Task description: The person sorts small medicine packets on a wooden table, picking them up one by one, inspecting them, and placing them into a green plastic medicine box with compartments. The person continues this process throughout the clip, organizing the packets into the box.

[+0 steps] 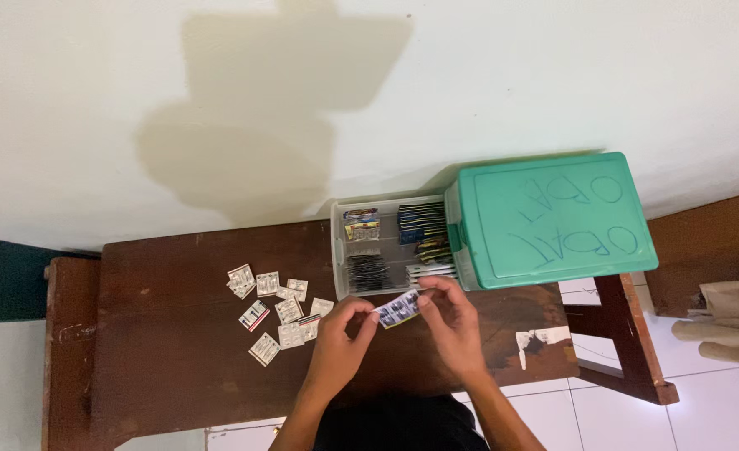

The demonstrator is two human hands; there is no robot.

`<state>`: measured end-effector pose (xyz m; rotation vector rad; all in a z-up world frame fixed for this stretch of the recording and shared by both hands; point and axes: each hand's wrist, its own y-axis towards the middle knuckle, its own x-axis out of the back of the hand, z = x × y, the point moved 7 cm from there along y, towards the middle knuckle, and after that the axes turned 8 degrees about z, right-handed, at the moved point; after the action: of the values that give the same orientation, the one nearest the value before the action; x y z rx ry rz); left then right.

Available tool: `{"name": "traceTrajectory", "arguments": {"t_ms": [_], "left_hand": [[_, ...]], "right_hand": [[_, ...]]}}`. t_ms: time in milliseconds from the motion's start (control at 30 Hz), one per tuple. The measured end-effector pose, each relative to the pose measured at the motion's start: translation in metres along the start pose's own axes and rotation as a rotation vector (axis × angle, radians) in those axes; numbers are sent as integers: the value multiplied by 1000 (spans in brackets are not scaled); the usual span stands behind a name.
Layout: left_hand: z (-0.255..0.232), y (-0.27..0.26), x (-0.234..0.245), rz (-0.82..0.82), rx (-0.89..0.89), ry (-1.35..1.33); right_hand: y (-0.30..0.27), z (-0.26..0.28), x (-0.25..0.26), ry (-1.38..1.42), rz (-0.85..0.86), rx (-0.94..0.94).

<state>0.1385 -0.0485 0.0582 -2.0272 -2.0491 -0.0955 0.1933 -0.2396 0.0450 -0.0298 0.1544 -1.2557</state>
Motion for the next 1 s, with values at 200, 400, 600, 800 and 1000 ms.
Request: {"name": "traceTrajectory", "arguments": {"t_ms": [200, 400, 600, 800, 1000], "left_hand": [[-6, -7, 0, 2, -20, 16], [5, -10, 13, -41, 69, -26], [9, -15, 26, -124, -4, -25], [22, -16, 30, -145, 60, -101], [26, -16, 26, -64, 130, -115]], "right_hand": [[0, 32, -7, -287, 88, 88], [-5, 4, -16, -206, 45, -89], [-5, -1, -27, -291, 137, -77], [0, -16, -33, -272, 129, -169], [6, -1, -43, -327, 106, -58]]}}
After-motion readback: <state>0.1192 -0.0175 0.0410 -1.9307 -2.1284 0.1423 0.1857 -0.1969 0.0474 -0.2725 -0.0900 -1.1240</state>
